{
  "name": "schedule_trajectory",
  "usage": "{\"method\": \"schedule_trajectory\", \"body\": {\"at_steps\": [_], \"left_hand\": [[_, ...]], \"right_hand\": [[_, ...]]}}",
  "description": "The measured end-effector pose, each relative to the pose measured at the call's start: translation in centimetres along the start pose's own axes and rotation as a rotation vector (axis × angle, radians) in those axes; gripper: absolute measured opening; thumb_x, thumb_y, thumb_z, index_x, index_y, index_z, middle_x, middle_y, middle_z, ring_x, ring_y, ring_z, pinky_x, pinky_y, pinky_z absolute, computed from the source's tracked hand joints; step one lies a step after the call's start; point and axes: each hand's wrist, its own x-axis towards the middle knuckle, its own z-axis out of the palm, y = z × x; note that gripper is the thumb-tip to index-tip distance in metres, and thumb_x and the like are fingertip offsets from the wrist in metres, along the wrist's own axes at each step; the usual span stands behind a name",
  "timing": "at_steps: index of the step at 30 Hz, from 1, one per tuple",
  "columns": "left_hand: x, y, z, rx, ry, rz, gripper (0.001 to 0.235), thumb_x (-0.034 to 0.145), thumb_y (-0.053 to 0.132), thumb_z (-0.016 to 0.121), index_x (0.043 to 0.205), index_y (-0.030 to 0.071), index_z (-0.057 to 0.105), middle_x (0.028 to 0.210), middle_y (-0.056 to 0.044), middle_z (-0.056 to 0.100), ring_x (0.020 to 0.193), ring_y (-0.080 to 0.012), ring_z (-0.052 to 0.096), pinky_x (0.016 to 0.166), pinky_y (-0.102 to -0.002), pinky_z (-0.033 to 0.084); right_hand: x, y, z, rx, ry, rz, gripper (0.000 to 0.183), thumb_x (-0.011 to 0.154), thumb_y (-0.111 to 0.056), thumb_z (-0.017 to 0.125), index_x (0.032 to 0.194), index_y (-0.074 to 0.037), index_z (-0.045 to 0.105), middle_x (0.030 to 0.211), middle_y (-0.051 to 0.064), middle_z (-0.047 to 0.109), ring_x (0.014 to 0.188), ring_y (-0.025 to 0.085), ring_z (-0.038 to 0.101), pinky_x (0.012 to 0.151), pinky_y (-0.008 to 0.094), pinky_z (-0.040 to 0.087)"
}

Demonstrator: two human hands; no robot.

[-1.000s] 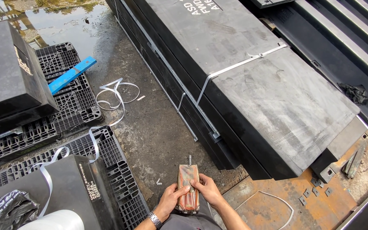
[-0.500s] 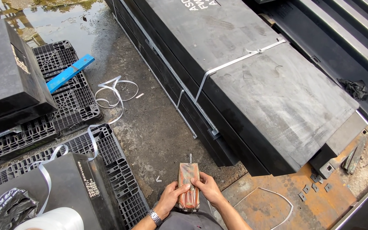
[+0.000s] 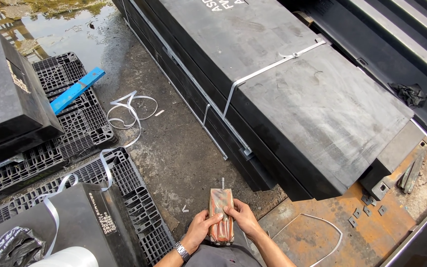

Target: The recorder prepares and packages components using stretch wrap, black plastic bags, and white tape in a metal fabrication facility.

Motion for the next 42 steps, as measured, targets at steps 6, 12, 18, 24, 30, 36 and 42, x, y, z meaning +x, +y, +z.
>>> {"method": "schedule_trajectory", "body": {"at_steps": [6, 12, 18, 24, 30, 36, 42], "left_hand": [[0.2, 0.6, 0.1, -0.016, -0.01, 0.027, 0.053, 0.089, 0.037, 0.072, 0.121, -0.005, 0.065, 0.1, -0.012, 0.075, 0.084, -0.014, 0.074, 0.078, -0.027, 0.059], [0.6, 0.4, 0.0, -0.005, 0.0, 0.004, 0.051, 0.09, 0.036, 0.071, 0.121, -0.004, 0.065, 0.101, -0.012, 0.075, 0.085, -0.0138, 0.073, 0.079, -0.027, 0.058], [0.7, 0.0, -0.4, 0.022, -0.014, 0.022, 0.051, 0.089, 0.037, 0.072, 0.116, -0.006, 0.066, 0.101, -0.011, 0.074, 0.087, -0.0131, 0.07, 0.08, -0.027, 0.055], [0.5, 0.4, -0.4, 0.085, 0.01, -0.009, 0.048, 0.089, 0.036, 0.072, 0.114, -0.004, 0.067, 0.1, -0.012, 0.074, 0.087, -0.0141, 0.07, 0.079, -0.028, 0.055], [1.3, -1.0, -1.4, 0.135, -0.017, -0.03, 0.044, 0.092, 0.032, 0.07, 0.115, -0.006, 0.066, 0.102, -0.013, 0.071, 0.088, -0.016, 0.069, 0.077, -0.031, 0.055], [4.0, -2.7, -3.1, 0.085, -0.034, -0.06, 0.04, 0.098, 0.023, 0.066, 0.121, -0.009, 0.06, 0.107, -0.018, 0.068, 0.096, -0.0217, 0.069, 0.082, -0.036, 0.055], [5.7, -2.7, -2.7, 0.141, -0.052, -0.093, 0.041, 0.099, 0.019, 0.064, 0.125, -0.01, 0.056, 0.113, -0.021, 0.068, 0.101, -0.0256, 0.069, 0.087, -0.039, 0.057]], "right_hand": [[-0.4, -0.7, 0.3, 0.014, 0.02, 0.01, 0.054, 0.09, -0.036, 0.068, 0.13, 0.0, 0.063, 0.108, 0.013, 0.073, 0.105, 0.021, 0.068, 0.098, 0.038, 0.052], [-0.6, -0.8, 0.6, 0.01, 0.032, -0.002, 0.054, 0.09, -0.036, 0.069, 0.13, 0.0, 0.063, 0.111, 0.014, 0.073, 0.109, 0.02, 0.068, 0.101, 0.034, 0.05], [-0.7, -0.9, 0.4, 0.006, 0.021, -0.045, 0.054, 0.089, -0.037, 0.071, 0.127, 0.0, 0.065, 0.112, 0.013, 0.073, 0.106, 0.018, 0.067, 0.097, 0.033, 0.051], [-1.5, -0.2, 0.7, 0.025, 0.048, -0.095, 0.056, 0.09, -0.042, 0.071, 0.125, 0.002, 0.065, 0.112, 0.012, 0.07, 0.105, 0.017, 0.063, 0.094, 0.033, 0.05], [-1.8, 0.9, 1.2, 0.003, 0.083, -0.073, 0.064, 0.089, -0.053, 0.071, 0.124, 0.001, 0.065, 0.113, 0.012, 0.07, 0.107, 0.02, 0.067, 0.093, 0.035, 0.053], [-1.8, 2.3, 1.6, 0.053, 0.165, -0.087, 0.067, 0.088, -0.059, 0.071, 0.117, 0.002, 0.068, 0.103, 0.017, 0.07, 0.096, 0.022, 0.065, 0.082, 0.037, 0.051], [-2.6, 3.2, 1.3, 0.158, 0.194, -0.125, 0.075, 0.086, -0.065, 0.069, 0.12, 0.002, 0.066, 0.107, 0.017, 0.07, 0.1, 0.024, 0.066, 0.085, 0.037, 0.052]]}}
